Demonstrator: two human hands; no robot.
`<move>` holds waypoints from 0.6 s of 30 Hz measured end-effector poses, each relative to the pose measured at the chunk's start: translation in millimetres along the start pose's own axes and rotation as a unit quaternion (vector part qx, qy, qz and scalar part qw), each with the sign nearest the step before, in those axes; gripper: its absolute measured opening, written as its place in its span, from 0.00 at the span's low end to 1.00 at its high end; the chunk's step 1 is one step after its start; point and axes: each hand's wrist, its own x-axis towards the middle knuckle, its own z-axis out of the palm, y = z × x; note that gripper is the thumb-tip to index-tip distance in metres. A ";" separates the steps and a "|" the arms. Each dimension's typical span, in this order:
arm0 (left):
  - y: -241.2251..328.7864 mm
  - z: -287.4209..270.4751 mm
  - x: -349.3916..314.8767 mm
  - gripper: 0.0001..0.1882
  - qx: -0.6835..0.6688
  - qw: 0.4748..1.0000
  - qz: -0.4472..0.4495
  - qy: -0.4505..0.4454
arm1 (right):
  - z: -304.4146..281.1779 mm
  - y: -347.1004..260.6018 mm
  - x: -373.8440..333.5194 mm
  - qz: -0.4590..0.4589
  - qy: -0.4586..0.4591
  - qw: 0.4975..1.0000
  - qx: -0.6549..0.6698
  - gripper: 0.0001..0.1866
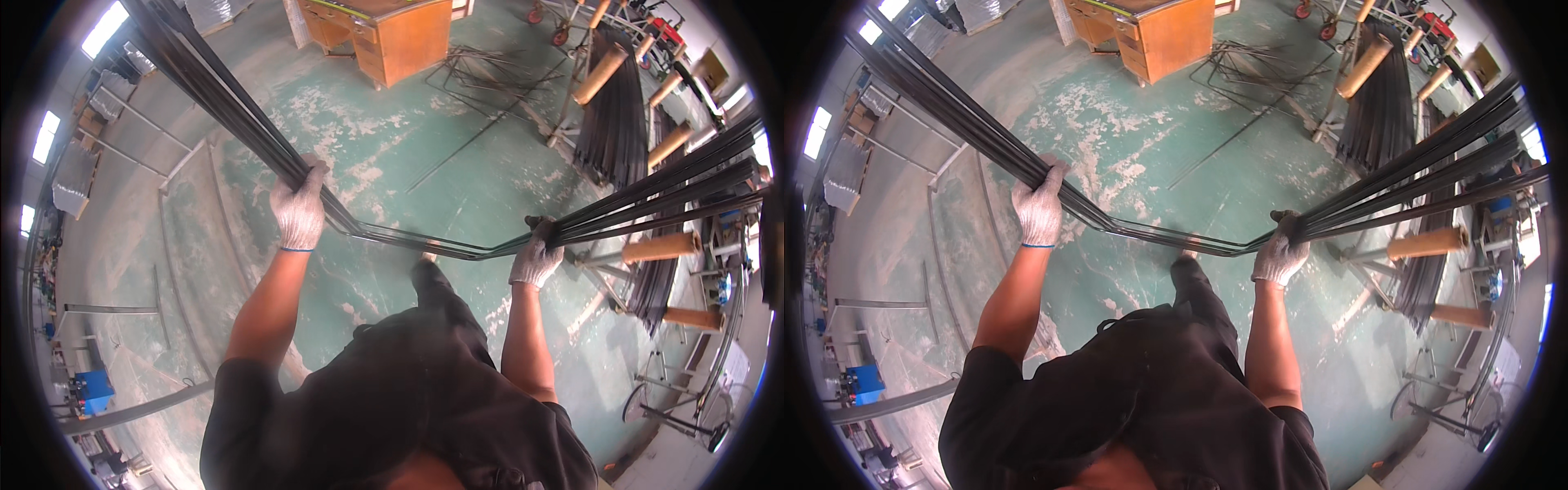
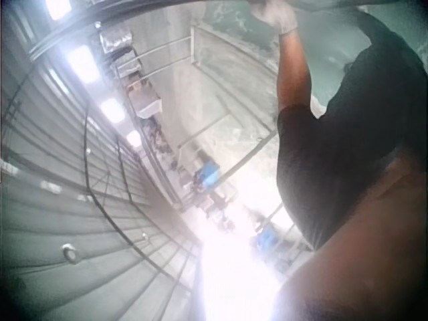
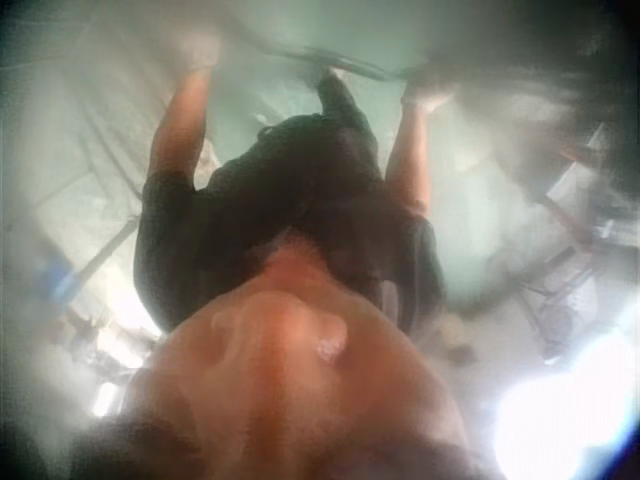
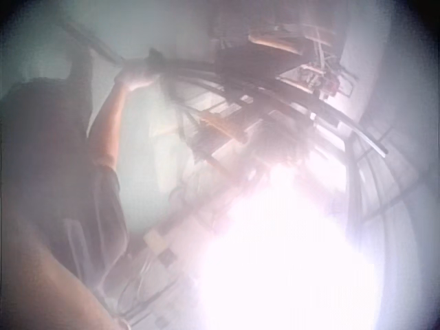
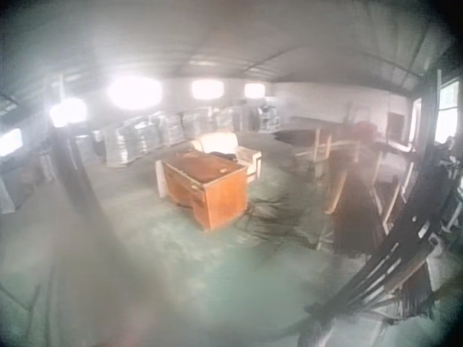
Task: The person operates a manual metal rod bender, feeding straight rods into the machine and bending them into curved shapes. They then measure the bent rods against a jig on a workbench, adjust the jig, and continue bending additional rods.
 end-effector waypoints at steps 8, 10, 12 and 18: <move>-30.4 33.6 186.0 0.05 0.074 0.995 0.052 0.040 | 216.9 32.9 112.9 0.068 -0.055 0.993 0.078 0.16; -37.2 36.7 228.3 0.05 0.095 0.993 0.040 0.058 | 263.4 41.6 135.7 0.037 -0.083 0.991 0.099 0.14; -44.7 38.7 270.2 0.04 0.090 0.990 0.046 0.097 | 312.0 41.1 156.2 -0.013 -0.109 0.993 0.051 0.14; -114.1 35.1 415.4 0.07 0.072 0.992 0.041 0.094 | 455.7 56.6 208.3 0.034 -0.127 0.989 0.069 0.18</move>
